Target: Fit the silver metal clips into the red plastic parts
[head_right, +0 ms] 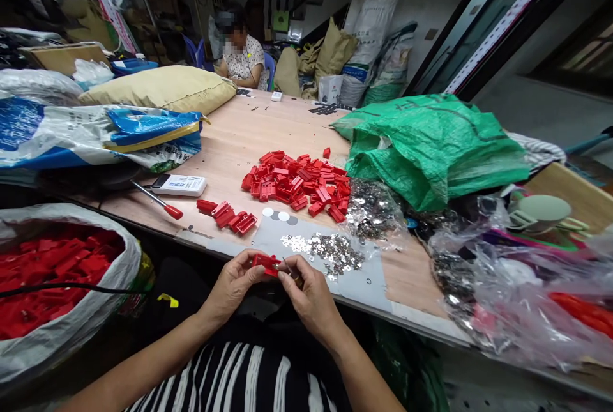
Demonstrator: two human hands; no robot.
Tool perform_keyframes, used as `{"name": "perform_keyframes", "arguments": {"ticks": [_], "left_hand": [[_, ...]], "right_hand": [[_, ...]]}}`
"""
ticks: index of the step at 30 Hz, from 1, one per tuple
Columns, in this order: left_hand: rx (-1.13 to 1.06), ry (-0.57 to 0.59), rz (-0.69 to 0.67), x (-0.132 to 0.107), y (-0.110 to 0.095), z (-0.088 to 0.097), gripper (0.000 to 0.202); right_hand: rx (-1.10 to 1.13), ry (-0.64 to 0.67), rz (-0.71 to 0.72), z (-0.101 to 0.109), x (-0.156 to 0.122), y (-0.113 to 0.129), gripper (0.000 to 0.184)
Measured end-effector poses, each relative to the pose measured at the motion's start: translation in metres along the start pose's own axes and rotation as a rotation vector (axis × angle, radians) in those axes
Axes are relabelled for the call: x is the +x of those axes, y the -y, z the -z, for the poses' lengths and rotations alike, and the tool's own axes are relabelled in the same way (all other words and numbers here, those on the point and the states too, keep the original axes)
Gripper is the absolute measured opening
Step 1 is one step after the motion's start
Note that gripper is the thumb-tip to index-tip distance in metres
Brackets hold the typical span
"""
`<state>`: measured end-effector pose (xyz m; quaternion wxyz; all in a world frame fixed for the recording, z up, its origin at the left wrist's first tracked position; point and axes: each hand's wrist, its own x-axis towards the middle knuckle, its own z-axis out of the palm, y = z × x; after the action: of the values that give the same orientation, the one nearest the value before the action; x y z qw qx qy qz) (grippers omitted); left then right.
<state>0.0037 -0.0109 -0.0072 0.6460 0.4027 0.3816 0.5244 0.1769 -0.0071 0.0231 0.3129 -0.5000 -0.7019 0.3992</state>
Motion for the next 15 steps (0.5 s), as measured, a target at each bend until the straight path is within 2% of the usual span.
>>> {"name": "perform_keyframes", "arguments": {"ticks": [5,9,15], "left_hand": [[0.198,-0.064,-0.146,0.000,0.002,0.008,0.035],[0.402,-0.063,-0.235,0.000,0.002,0.013,0.045],[0.723,-0.076,-0.499,-0.002,-0.002,0.014,0.035]], "right_hand": [[0.056,0.001,-0.013,-0.007,0.001,0.000,0.016],[0.032,-0.034,0.019,-0.006,0.003,-0.001,0.016],[-0.141,-0.106,0.138,0.002,0.002,0.008,0.010]]}}
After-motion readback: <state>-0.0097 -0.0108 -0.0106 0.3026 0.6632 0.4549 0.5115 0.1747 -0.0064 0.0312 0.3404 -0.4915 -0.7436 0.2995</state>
